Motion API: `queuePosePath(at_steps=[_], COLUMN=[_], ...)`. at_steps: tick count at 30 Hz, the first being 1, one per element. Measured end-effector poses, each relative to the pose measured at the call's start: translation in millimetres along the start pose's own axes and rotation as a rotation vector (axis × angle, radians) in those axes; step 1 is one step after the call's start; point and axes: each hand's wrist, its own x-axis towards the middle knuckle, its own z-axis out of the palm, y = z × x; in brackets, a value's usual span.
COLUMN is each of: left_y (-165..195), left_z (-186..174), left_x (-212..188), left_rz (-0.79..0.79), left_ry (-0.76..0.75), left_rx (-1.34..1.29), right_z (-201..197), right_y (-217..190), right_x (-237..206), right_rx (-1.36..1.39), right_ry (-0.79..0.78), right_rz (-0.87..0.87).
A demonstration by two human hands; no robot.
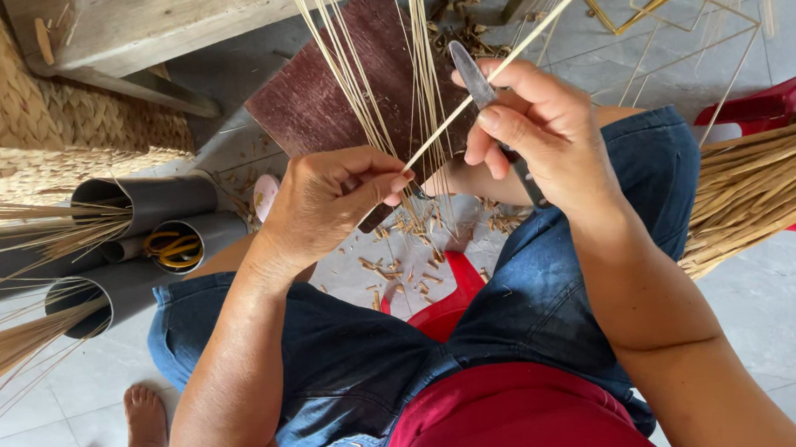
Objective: The person sits on a low stool and splits thin bamboo strips with a small knife, pulling strips apart by hand and shaving the edges. Finished strips are set aside with a growing pile of split strips while shavings fall to the floor.
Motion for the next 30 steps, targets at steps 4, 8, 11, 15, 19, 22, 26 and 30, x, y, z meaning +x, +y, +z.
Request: queuePosePath(at_steps=[4,8,11,15,19,22,26,30], left_y=[-3,-5,-6,-8,-5,-3,-3,-3], left_z=[6,1,-5,-6,1,1,-1,6], left_x=[3,2,-2,4,10,5,-1,2], left_rz=[0.173,0.160,0.090,0.216,0.253,0.196,0.078,0.235], left_ry=[0.032,-0.030,-0.056,-0.047,0.028,0.039,0.083,0.126], left_rx=[-0.099,-0.147,-0.074,-0.129,-0.153,-0.025,0.106,0.012], right_z=[18,8,-19,-20,15,15,-6,11], right_y=[6,11,2,-10,-8,-10,-16,-3], right_x=[-2,-2,-2,-2,-2,0,0,-3], right_rx=[-0.008,0.034,0.094,0.222,0.088,-0.001,0.028,0.003], right_ry=[-0.112,-0.044,0.097,0.177,-0.112,-0.080,0.033,-0.084], right_rz=[0.028,0.042,0.024,-0.008,0.088,0.081,0.008,0.025])
